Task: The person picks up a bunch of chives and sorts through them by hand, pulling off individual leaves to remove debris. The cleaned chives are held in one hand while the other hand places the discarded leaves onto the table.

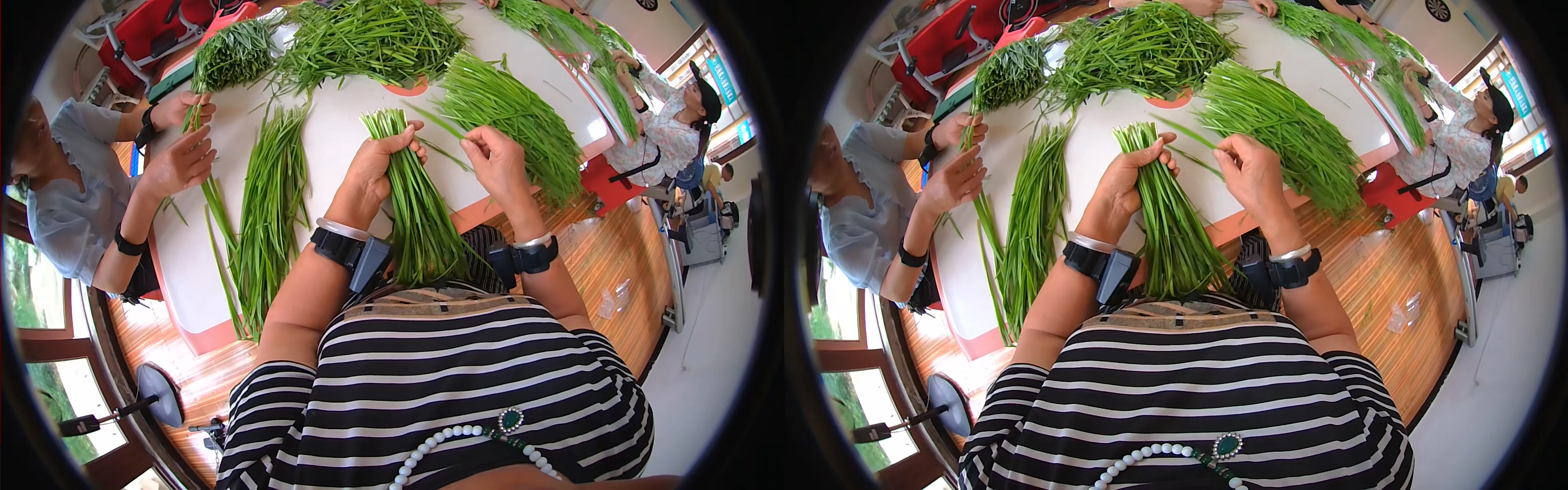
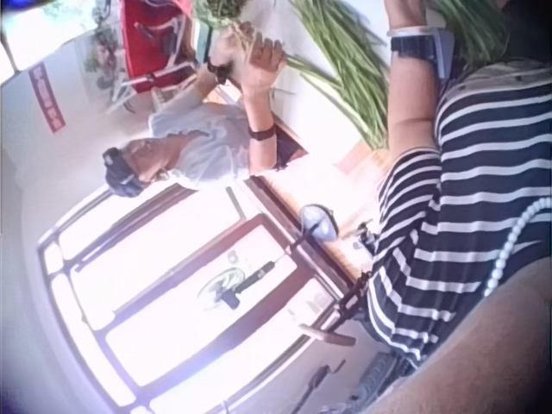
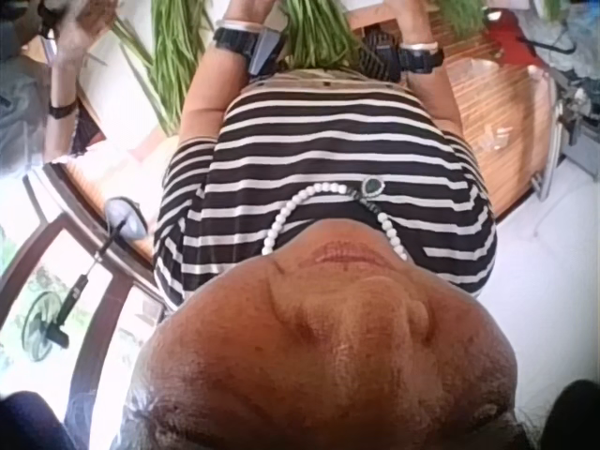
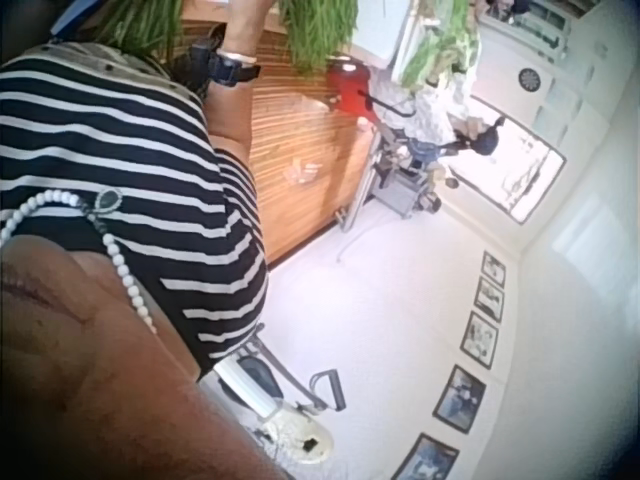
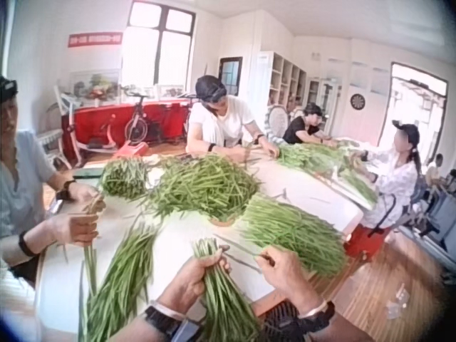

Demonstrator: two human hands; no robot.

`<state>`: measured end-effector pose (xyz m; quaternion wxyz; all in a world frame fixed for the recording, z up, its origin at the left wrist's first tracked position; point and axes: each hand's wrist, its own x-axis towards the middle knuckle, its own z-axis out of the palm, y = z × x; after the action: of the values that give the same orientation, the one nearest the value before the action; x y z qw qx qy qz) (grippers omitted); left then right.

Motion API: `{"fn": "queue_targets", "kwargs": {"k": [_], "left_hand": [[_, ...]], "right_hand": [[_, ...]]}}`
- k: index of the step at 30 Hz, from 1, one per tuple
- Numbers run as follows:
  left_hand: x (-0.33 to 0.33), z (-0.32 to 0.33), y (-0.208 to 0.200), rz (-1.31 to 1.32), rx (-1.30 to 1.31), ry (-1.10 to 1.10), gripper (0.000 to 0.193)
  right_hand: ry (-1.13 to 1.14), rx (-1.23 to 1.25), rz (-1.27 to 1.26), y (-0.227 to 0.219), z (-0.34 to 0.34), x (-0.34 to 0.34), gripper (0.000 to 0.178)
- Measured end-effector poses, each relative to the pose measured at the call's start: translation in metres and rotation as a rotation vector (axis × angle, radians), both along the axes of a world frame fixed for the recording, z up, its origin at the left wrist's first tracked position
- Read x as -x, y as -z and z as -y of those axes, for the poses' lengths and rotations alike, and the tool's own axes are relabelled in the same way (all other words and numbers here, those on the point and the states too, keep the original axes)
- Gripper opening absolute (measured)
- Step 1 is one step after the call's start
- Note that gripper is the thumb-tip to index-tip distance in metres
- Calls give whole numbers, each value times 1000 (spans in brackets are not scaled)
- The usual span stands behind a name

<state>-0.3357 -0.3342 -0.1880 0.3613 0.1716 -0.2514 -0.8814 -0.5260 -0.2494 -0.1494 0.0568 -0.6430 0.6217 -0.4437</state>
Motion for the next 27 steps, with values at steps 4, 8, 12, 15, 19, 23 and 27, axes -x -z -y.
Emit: {"fn": "queue_targets", "kwargs": {"k": [4,8,12,15,19,23,27], "left_hand": [[-2,2,3,4,-8,6,25],[-7,7,4,16,2,43,21],[-8,4,-6,41,39,23,15],[-7,8,4,-55,42,67,12],[-7,10,5,-47,-17,55,12],[-9,7,2,-14,-68,37,15],[-5,3,-4,-34,-69,-73,20]], "right_hand": [[-143,-115,65,2,-13,-10,10],[-258,-297,134,5,-7,3,12],[-49,-124,-126,20,17,11,15],[0,-210,-228,24,28,2,15],[30,-214,-260,33,34,3,15],[3,-193,111,35,32,11,13],[-37,-73,97,36,28,9,11]]}}
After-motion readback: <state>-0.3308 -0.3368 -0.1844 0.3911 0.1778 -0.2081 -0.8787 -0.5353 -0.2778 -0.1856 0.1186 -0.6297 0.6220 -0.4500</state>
